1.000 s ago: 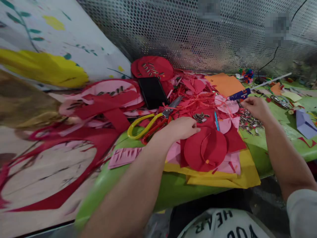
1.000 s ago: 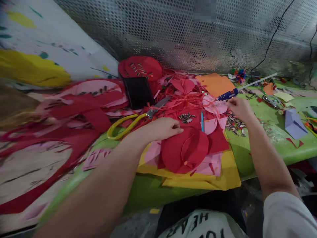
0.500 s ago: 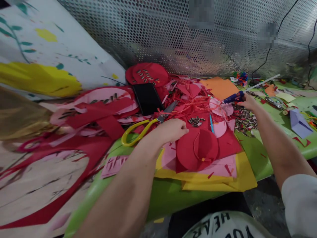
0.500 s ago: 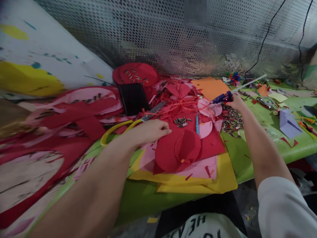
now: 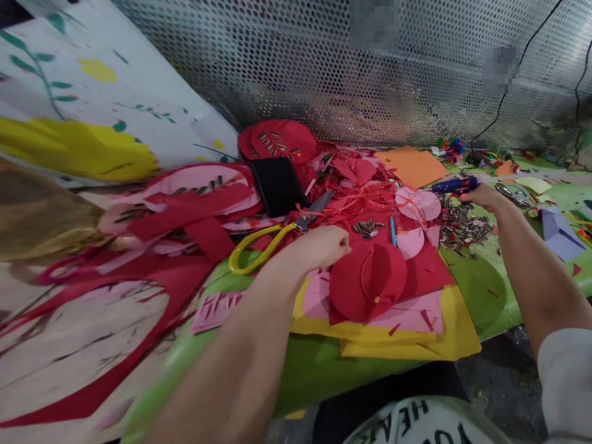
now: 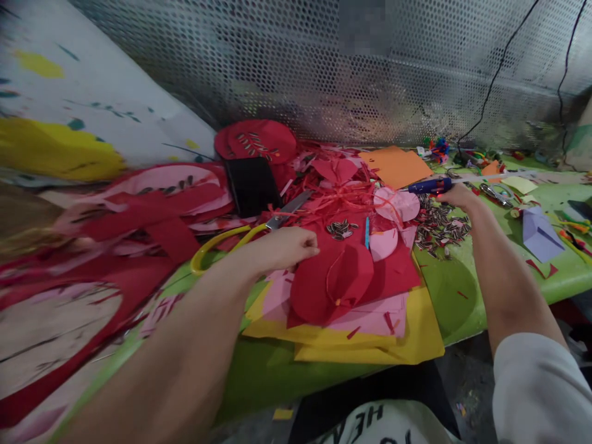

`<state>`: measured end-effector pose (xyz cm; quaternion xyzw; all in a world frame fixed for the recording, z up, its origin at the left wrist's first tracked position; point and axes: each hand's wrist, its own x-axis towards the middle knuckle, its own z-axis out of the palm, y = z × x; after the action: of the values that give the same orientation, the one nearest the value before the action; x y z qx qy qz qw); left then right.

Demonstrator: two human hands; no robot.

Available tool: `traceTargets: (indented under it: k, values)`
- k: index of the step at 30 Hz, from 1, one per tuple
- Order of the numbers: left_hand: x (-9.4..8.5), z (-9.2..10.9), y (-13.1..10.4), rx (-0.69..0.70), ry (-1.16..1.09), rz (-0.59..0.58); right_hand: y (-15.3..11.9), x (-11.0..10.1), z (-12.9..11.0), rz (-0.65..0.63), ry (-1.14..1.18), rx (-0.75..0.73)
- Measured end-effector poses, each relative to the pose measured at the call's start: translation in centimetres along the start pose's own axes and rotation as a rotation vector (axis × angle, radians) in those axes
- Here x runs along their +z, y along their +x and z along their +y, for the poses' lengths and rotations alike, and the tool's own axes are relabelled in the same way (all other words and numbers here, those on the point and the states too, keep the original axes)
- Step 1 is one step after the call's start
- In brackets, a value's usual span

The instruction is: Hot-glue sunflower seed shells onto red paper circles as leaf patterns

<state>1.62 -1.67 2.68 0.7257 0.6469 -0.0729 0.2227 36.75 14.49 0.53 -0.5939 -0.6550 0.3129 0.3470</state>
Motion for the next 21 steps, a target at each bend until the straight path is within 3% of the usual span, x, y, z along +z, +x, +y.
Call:
traceTargets:
  k: [7, 10, 12, 15, 21]
  values:
    - [0.1, -0.2, 0.2, 0.002, -0.065, 0.014, -1.2, -0.1, -1.0, 0.143, 0.098, -0.022]
    - [0.4, 0.0, 0.5, 0.002, -0.13, 0.011, -2.5, 0.5, -3.1, 0.186, 0.166, -0.116]
    - [0.6, 0.3, 0.6, -0.004, -0.174, -0.003, -3.8, 1.4, -4.8, 0.204, 0.345, -0.255]
    - [1.0, 0.6, 0.6, -0.018, -0.22, -0.029, -6.2, 3.0, -6.9, 0.145, 0.398, -0.294]
    - [0.4, 0.7, -0.1, -0.075, -0.109, 0.032, -10.1, 5.7, -8.6, -0.261, 0.237, -0.223]
